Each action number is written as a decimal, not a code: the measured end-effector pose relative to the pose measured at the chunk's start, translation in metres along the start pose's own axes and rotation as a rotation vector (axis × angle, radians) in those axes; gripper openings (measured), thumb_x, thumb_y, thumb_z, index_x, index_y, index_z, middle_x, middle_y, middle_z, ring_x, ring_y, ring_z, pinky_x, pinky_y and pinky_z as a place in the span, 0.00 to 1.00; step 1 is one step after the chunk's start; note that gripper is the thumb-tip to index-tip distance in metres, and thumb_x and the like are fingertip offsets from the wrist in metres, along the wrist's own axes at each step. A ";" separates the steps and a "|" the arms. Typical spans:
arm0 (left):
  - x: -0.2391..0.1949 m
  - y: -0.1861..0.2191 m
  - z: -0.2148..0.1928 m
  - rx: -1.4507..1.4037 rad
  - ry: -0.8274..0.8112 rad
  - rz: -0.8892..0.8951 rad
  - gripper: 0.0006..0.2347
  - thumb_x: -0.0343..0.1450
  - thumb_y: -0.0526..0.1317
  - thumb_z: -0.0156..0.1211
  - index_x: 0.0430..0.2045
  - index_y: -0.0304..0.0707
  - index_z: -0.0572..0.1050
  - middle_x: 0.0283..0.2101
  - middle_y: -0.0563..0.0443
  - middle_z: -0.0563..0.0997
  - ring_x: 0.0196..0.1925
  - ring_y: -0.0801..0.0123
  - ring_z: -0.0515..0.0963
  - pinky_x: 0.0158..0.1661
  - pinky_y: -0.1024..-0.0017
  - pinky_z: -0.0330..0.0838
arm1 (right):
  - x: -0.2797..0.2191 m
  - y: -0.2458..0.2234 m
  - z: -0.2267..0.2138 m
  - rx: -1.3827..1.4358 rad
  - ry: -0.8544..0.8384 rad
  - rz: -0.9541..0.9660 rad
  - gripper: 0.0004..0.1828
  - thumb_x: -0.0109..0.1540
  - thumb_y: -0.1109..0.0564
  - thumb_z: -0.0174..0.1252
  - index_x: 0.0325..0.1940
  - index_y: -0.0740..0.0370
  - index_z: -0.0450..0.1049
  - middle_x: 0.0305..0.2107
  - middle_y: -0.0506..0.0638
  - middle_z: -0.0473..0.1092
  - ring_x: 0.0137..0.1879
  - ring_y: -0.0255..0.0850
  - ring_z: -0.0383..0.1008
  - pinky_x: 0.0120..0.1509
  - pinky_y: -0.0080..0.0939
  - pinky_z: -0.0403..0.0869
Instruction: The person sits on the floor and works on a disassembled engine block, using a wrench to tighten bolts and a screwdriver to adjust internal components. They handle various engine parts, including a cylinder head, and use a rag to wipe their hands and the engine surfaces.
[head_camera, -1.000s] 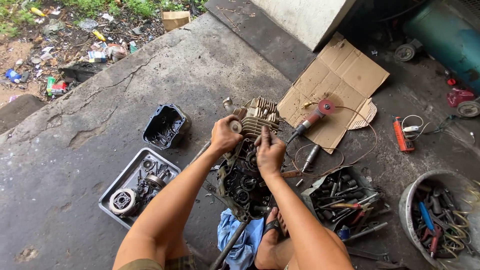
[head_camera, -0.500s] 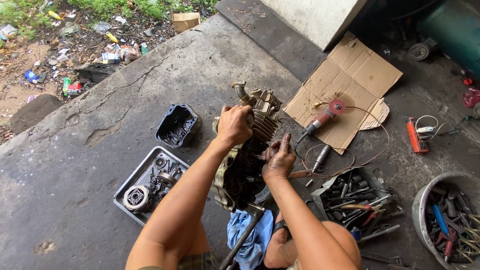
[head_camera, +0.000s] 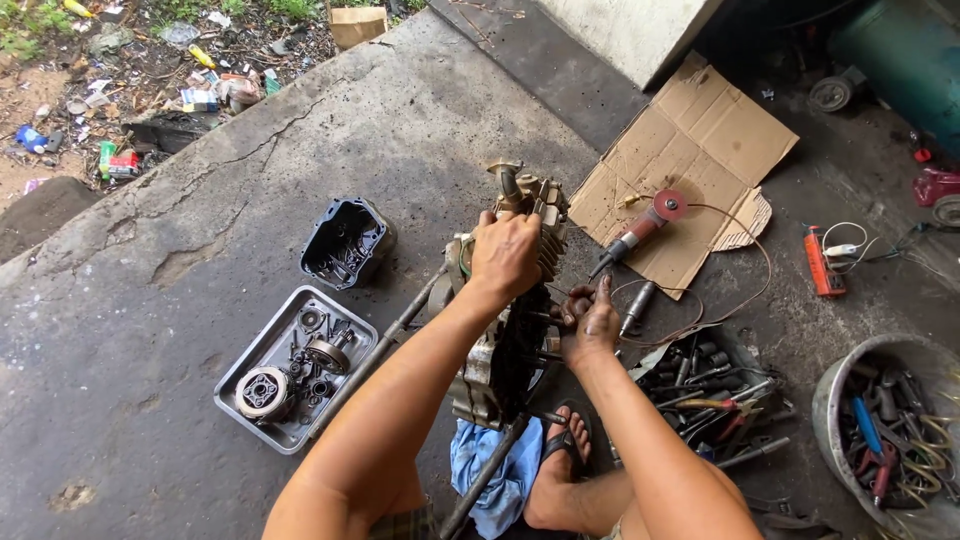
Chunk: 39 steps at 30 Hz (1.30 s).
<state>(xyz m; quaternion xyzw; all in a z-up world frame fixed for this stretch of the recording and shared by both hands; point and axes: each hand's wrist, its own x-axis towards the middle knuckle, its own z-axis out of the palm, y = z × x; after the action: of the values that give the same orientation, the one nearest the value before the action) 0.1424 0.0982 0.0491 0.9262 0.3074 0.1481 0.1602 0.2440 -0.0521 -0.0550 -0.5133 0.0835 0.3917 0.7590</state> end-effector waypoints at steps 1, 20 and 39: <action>0.000 0.002 0.001 0.023 0.011 0.015 0.11 0.56 0.32 0.64 0.30 0.36 0.76 0.33 0.44 0.83 0.44 0.55 0.81 0.48 0.57 0.67 | 0.002 0.000 -0.002 0.003 0.022 0.012 0.28 0.70 0.34 0.47 0.29 0.58 0.67 0.13 0.43 0.53 0.19 0.37 0.54 0.32 0.43 0.66; 0.005 0.050 0.044 0.424 -0.206 0.251 0.06 0.69 0.29 0.56 0.39 0.32 0.74 0.33 0.44 0.83 0.38 0.62 0.81 0.53 0.53 0.75 | 0.042 0.027 -0.091 -0.428 -0.028 0.081 0.16 0.66 0.48 0.57 0.38 0.65 0.78 0.30 0.51 0.75 0.36 0.41 0.72 0.42 0.44 0.72; 0.007 0.054 0.042 0.440 -0.282 0.272 0.09 0.66 0.28 0.56 0.40 0.33 0.73 0.36 0.44 0.83 0.40 0.61 0.82 0.56 0.55 0.73 | -0.019 -0.010 -0.064 -1.799 -0.479 -0.443 0.10 0.59 0.62 0.55 0.43 0.67 0.76 0.38 0.67 0.77 0.49 0.62 0.78 0.56 0.58 0.75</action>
<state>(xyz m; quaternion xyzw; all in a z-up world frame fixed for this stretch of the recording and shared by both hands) 0.1914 0.0525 0.0337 0.9828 0.1800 -0.0322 -0.0248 0.2561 -0.1177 -0.0675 -0.8145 -0.5055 0.2513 0.1339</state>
